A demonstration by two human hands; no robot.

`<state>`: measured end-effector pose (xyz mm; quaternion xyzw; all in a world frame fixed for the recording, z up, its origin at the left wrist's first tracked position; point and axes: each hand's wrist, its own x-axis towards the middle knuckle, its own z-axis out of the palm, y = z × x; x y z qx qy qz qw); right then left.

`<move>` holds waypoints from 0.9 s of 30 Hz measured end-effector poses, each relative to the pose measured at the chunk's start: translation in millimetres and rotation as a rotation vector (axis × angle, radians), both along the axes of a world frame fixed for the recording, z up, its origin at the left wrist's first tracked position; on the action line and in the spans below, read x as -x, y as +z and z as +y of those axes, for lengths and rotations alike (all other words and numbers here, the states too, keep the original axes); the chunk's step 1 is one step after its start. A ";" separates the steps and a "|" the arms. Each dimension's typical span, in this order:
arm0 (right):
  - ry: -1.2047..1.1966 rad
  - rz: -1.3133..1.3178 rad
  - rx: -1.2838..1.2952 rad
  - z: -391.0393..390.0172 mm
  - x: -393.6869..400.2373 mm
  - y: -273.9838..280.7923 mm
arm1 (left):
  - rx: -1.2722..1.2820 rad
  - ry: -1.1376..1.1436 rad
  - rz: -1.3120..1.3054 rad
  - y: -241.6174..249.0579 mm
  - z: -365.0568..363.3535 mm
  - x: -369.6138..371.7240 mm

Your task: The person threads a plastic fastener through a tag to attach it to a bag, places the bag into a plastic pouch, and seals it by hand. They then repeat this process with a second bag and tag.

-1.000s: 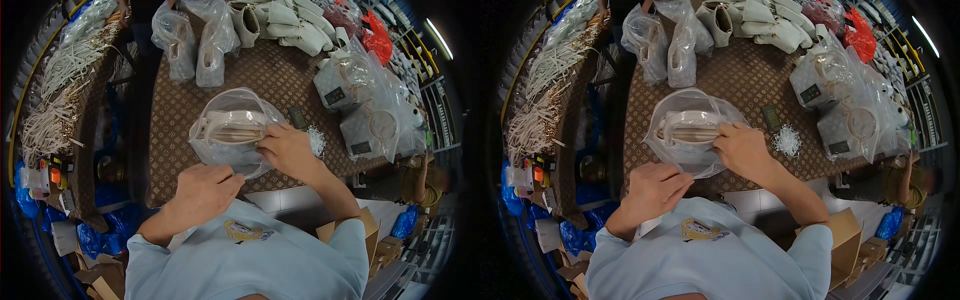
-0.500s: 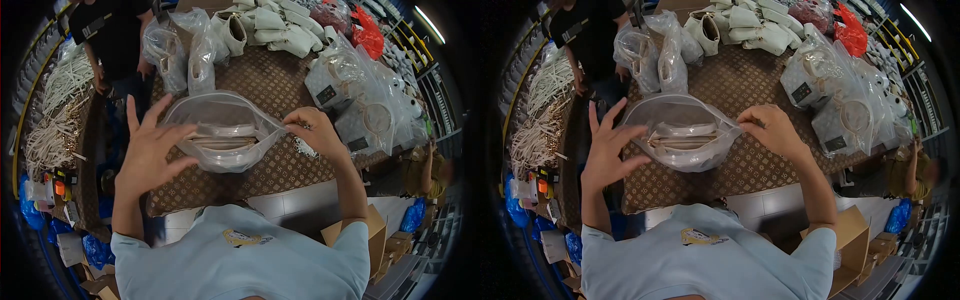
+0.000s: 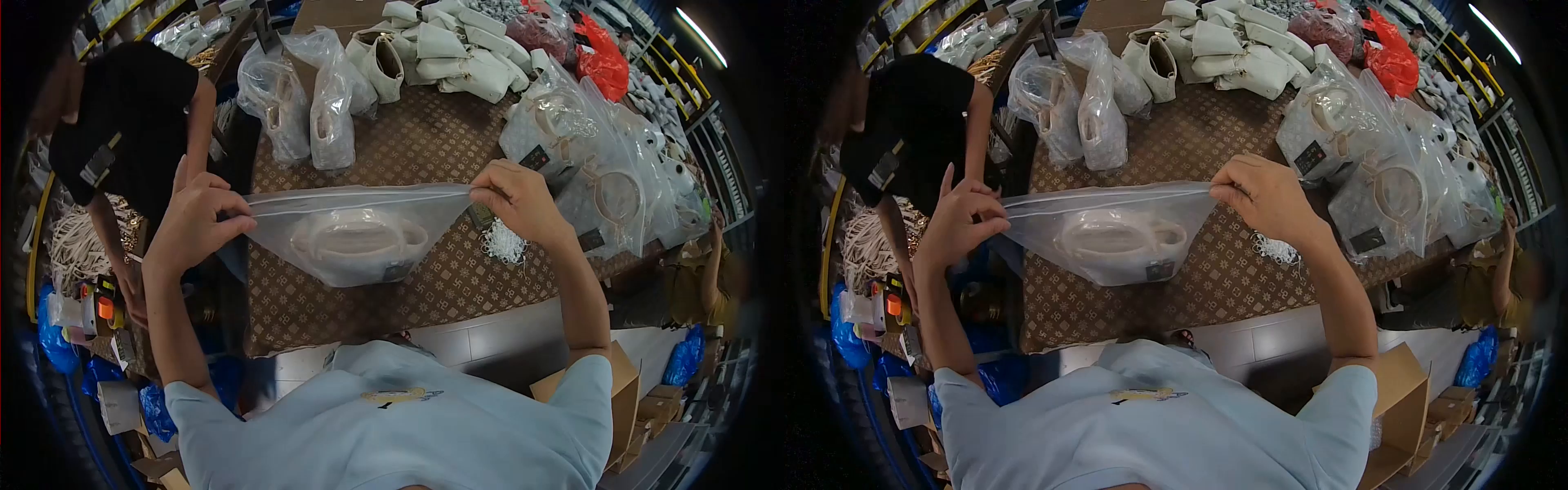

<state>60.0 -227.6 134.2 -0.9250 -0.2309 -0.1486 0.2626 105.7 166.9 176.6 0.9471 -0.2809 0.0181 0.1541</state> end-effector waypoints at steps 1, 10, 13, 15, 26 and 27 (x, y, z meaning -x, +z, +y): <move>-0.010 -0.009 -0.001 0.6 0.8 -3.9 | 0.019 0.043 0.032 1.4 -4.0 0.3; -0.011 -0.153 0.021 0.5 6.6 -9.0 | 0.210 -0.337 -0.462 -47.1 -201.2 1.3; -0.026 -0.215 0.022 -0.7 7.2 -11.7 | 0.173 -0.408 -0.404 -50.5 -209.0 -3.9; -0.042 -0.202 0.016 0.5 9.0 -12.4 | 0.183 -0.432 -0.421 -52.0 -210.3 -5.2; 0.028 -0.324 0.058 -2.2 -3.3 -14.3 | 0.125 -0.436 -0.573 -46.9 -161.4 -12.6; 0.048 -0.322 0.072 -1.3 -2.8 -13.1 | 0.125 -0.432 -0.577 -45.2 -151.4 -11.6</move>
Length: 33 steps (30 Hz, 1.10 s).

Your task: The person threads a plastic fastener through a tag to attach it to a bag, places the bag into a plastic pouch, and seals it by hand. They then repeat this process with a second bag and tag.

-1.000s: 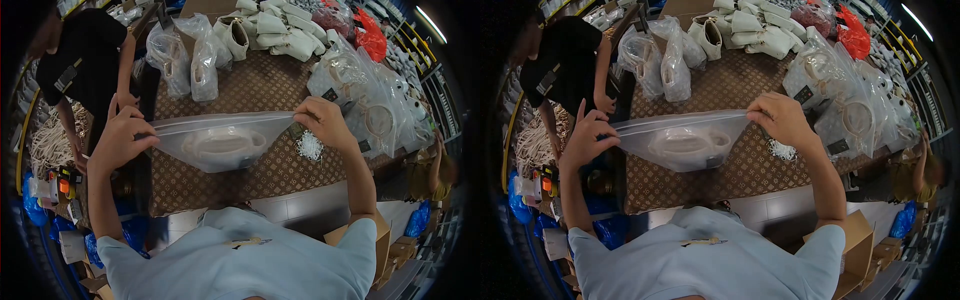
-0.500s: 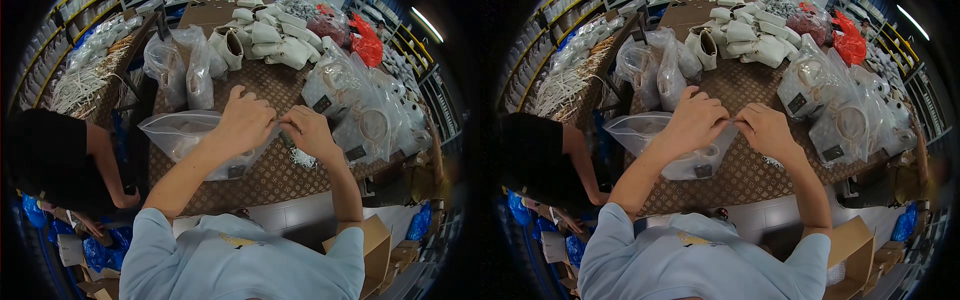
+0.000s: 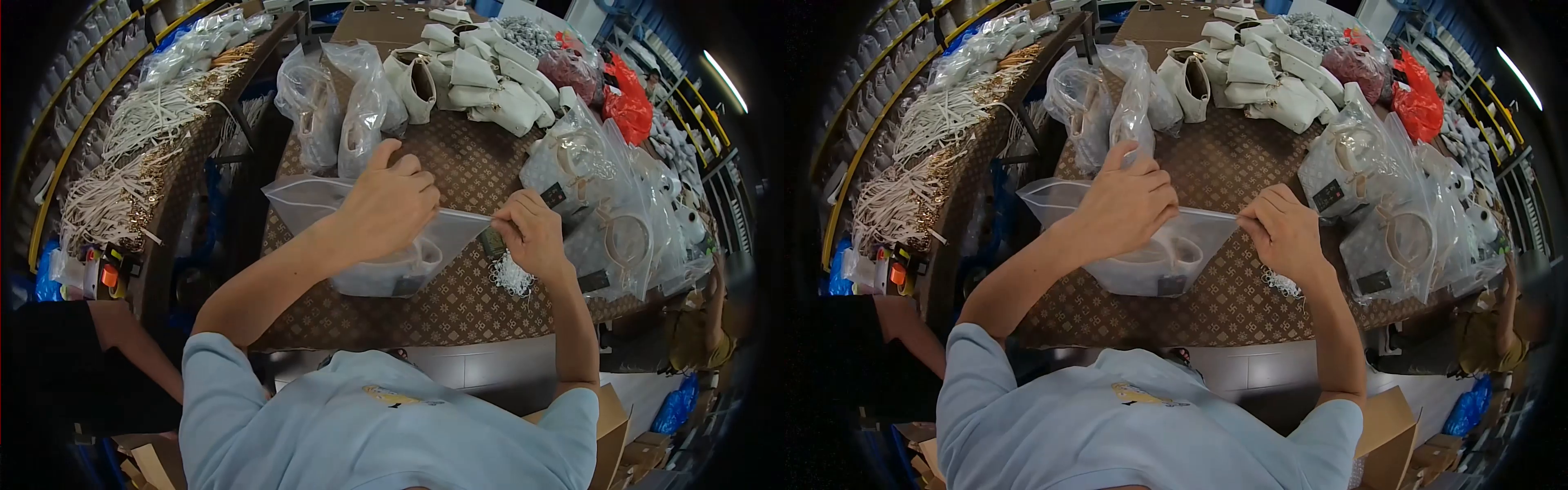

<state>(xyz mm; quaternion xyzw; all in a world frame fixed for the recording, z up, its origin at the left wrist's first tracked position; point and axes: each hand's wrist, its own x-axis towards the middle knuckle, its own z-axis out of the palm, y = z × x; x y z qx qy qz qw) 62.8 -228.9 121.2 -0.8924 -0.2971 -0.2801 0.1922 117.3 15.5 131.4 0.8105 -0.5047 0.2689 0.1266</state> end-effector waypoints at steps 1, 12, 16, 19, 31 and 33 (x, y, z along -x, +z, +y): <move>0.016 0.007 0.016 1.1 0.3 0.8 | -0.050 0.019 -0.014 2.1 10.4 3.3; -0.071 0.080 0.024 3.5 2.6 3.3 | -0.136 0.274 0.027 1.3 135.3 4.7; -0.099 0.096 -0.020 10.2 6.8 2.6 | -0.099 0.351 0.067 2.0 167.8 1.6; -0.111 0.094 -0.037 14.9 7.2 0.9 | -0.077 0.402 0.080 4.2 185.9 -3.4; 0.036 0.837 -0.254 23.0 3.5 -159.3 | 0.326 0.430 1.131 -211.2 187.0 -0.6; 0.132 0.935 -0.459 44.2 1.7 -171.9 | 0.300 0.390 1.108 -240.7 162.3 -4.0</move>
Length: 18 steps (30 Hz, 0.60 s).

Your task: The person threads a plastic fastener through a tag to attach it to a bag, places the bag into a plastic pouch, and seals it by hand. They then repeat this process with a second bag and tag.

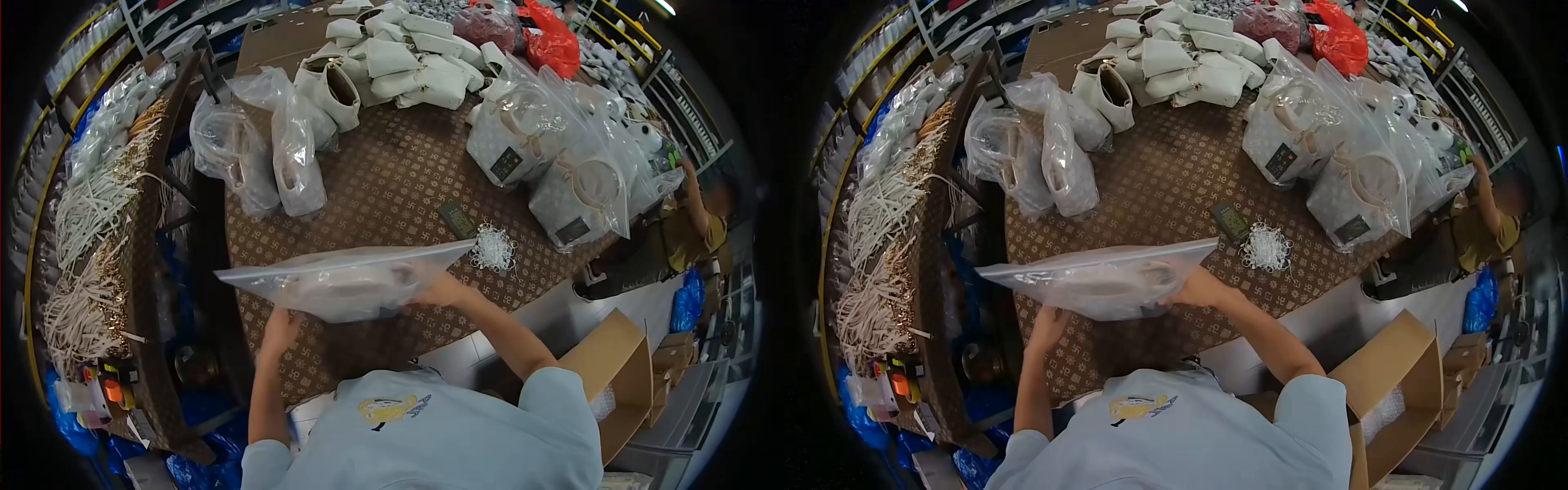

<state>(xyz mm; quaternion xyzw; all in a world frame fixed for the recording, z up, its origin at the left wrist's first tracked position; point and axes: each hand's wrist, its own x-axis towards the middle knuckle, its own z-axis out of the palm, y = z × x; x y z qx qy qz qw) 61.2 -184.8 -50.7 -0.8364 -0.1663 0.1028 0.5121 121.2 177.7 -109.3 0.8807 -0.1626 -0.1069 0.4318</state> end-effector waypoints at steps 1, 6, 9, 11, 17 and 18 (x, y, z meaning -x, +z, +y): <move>-0.070 -0.058 0.082 6.4 1.6 -4.7 | -0.038 -0.066 -0.090 -19.8 -6.9 -1.3; -0.535 -0.227 0.082 -40.6 5.5 -12.8 | -0.019 0.090 0.333 27.7 -20.8 -18.6; -0.846 -0.281 -0.129 -113.2 -16.4 -14.2 | -0.043 0.186 -0.015 48.6 -9.9 -37.3; -1.062 -0.279 -0.327 -132.1 -46.2 18.0 | -0.113 0.248 -0.196 79.7 -35.3 -56.0; -1.384 -0.435 -0.176 -208.6 -165.0 -50.9 | 0.050 0.343 -0.501 113.8 -150.1 -149.2; -1.381 -0.435 -0.181 -207.4 -171.2 -51.4 | 0.046 0.388 -0.589 109.7 -161.8 -163.9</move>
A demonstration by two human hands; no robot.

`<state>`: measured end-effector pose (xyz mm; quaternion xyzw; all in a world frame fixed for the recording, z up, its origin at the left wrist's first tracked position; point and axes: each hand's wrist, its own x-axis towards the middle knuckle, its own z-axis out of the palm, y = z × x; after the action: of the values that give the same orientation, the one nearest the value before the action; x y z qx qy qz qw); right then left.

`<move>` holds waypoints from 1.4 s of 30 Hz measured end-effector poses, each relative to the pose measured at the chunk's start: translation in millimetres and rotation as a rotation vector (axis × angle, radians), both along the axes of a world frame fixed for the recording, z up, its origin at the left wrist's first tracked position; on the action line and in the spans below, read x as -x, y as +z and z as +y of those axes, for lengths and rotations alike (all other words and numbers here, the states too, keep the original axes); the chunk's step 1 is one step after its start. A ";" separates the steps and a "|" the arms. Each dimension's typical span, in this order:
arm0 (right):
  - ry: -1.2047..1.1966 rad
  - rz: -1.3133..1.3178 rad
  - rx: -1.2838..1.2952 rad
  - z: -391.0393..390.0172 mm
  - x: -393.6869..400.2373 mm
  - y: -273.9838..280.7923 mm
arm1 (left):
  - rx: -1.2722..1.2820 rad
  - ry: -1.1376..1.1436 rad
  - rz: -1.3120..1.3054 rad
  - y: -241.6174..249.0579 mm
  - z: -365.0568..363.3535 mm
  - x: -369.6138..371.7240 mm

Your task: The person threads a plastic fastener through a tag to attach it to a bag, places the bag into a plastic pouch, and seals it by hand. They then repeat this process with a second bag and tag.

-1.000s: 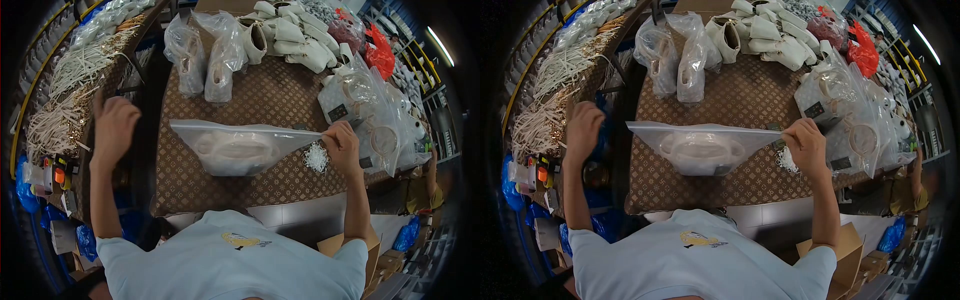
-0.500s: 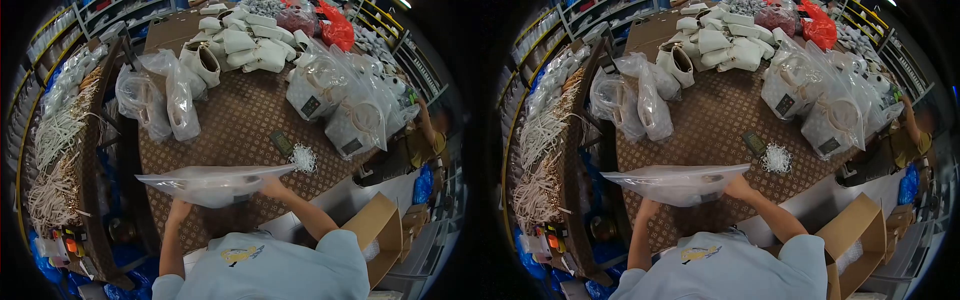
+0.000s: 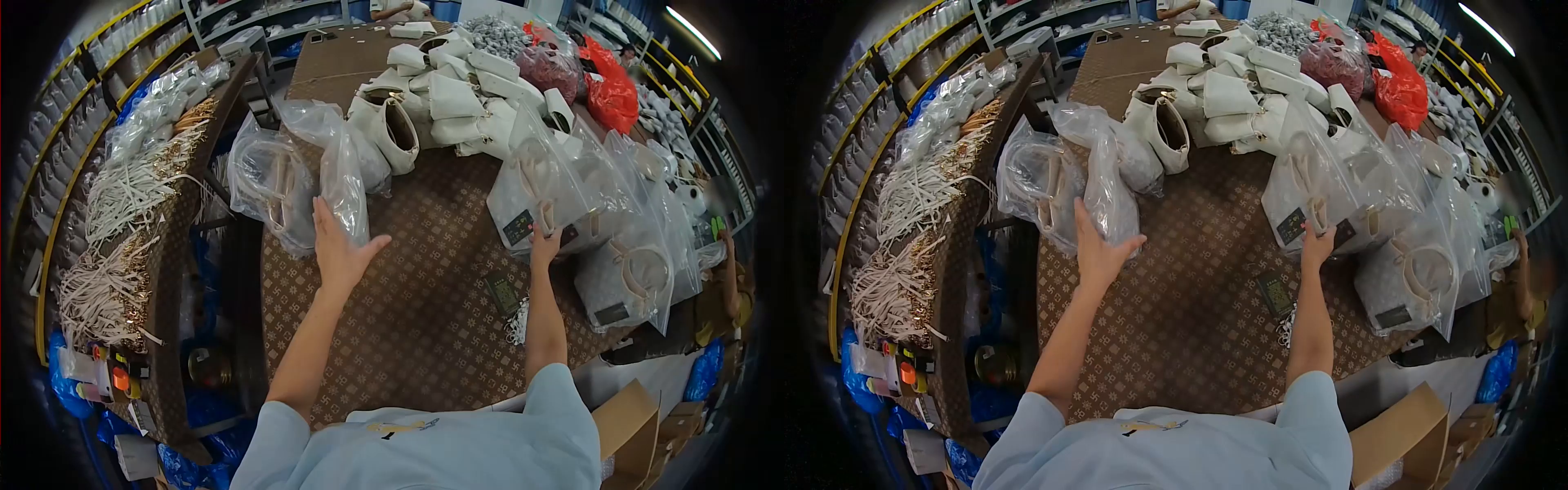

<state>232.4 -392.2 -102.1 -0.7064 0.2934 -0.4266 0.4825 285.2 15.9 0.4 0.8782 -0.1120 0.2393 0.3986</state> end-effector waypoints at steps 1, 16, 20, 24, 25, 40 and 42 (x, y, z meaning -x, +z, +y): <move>-0.044 0.032 -0.066 1.5 -4.2 -0.8 | -0.001 0.000 -0.004 -1.4 -7.4 -11.8; 0.771 0.043 0.773 204.3 68.9 163.1 | 1.113 -0.398 0.371 -1.6 104.2 31.4; 0.944 0.093 1.091 247.3 52.1 200.4 | 1.078 -0.494 0.405 -21.7 121.5 68.3; 1.253 0.462 0.732 255.5 66.7 205.5 | 1.105 -0.595 0.332 22.1 125.0 113.3; 1.380 0.696 0.457 254.4 74.0 214.9 | 1.027 -0.575 0.270 32.9 128.6 119.1; 1.209 0.333 0.863 251.0 124.0 244.9 | 0.891 -0.502 0.277 50.3 121.4 117.4; 1.200 0.351 0.934 249.9 124.2 248.1 | 0.911 -0.392 0.208 57.5 118.0 122.1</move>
<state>108.1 -142.3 146.0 -0.9315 -0.2768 -0.0541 0.2297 163.0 134.0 57.9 0.5966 -0.1188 0.0956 0.7879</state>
